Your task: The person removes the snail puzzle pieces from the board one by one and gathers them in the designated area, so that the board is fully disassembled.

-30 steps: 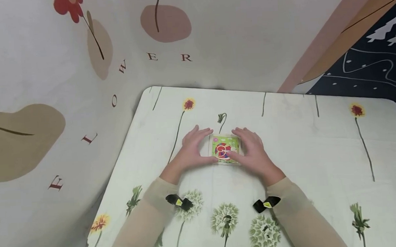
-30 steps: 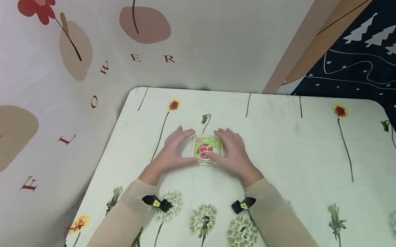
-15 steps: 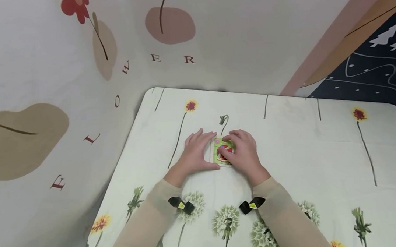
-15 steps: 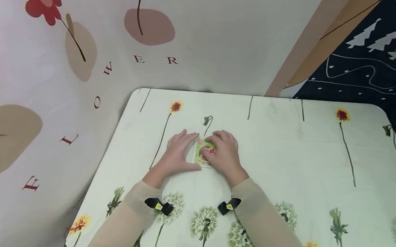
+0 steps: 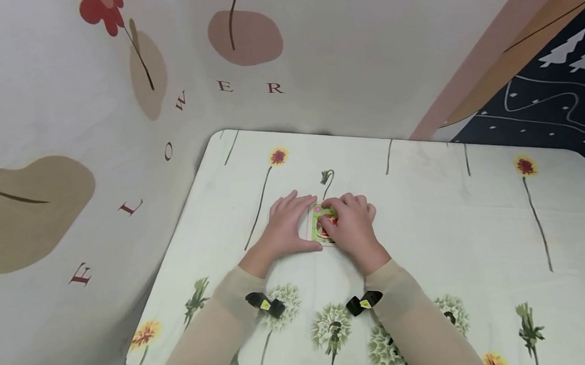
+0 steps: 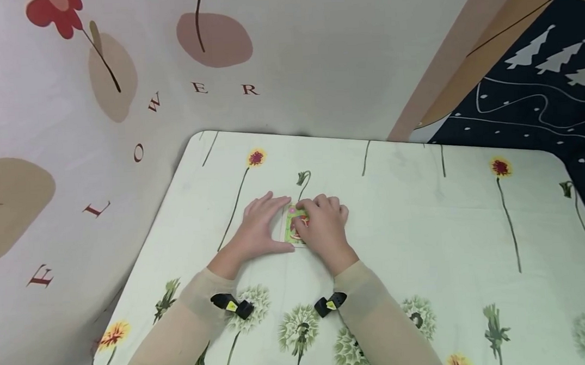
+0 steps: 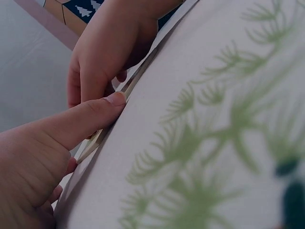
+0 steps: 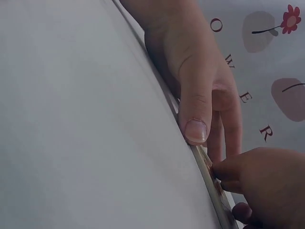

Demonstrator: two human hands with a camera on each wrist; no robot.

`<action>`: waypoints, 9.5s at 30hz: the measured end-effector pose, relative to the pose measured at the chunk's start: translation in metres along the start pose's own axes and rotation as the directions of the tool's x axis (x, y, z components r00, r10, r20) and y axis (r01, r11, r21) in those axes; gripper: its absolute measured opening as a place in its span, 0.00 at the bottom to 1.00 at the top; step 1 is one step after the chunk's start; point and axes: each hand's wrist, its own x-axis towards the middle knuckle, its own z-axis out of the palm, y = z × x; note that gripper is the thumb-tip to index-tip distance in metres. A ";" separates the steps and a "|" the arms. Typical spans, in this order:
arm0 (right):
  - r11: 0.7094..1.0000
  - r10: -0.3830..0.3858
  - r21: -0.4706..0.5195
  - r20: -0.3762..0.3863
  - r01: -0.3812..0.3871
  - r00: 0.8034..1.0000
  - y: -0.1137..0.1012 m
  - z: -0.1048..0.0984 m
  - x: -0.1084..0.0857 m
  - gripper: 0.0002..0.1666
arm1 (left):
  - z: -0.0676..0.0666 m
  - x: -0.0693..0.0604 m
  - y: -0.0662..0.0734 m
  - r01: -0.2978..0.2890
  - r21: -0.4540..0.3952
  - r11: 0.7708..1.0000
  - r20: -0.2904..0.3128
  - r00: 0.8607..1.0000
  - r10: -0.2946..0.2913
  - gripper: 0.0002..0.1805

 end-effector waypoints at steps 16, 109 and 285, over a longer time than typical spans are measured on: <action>0.997 0.074 0.018 0.082 -0.076 0.994 -0.009 0.009 0.008 0.13 | -0.002 -0.003 -0.008 0.001 0.023 1.000 -0.010 1.000 -0.001 0.63; 0.981 0.040 0.185 0.082 -0.055 0.996 0.113 -0.065 -0.021 0.22 | 0.004 0.003 -0.004 0.029 0.036 0.999 0.015 0.999 -0.029 0.66; 0.998 -0.041 -0.043 0.106 0.046 0.994 0.037 -0.027 -0.005 0.21 | -0.002 0.003 -0.002 -0.008 0.045 0.999 0.006 1.000 0.008 0.60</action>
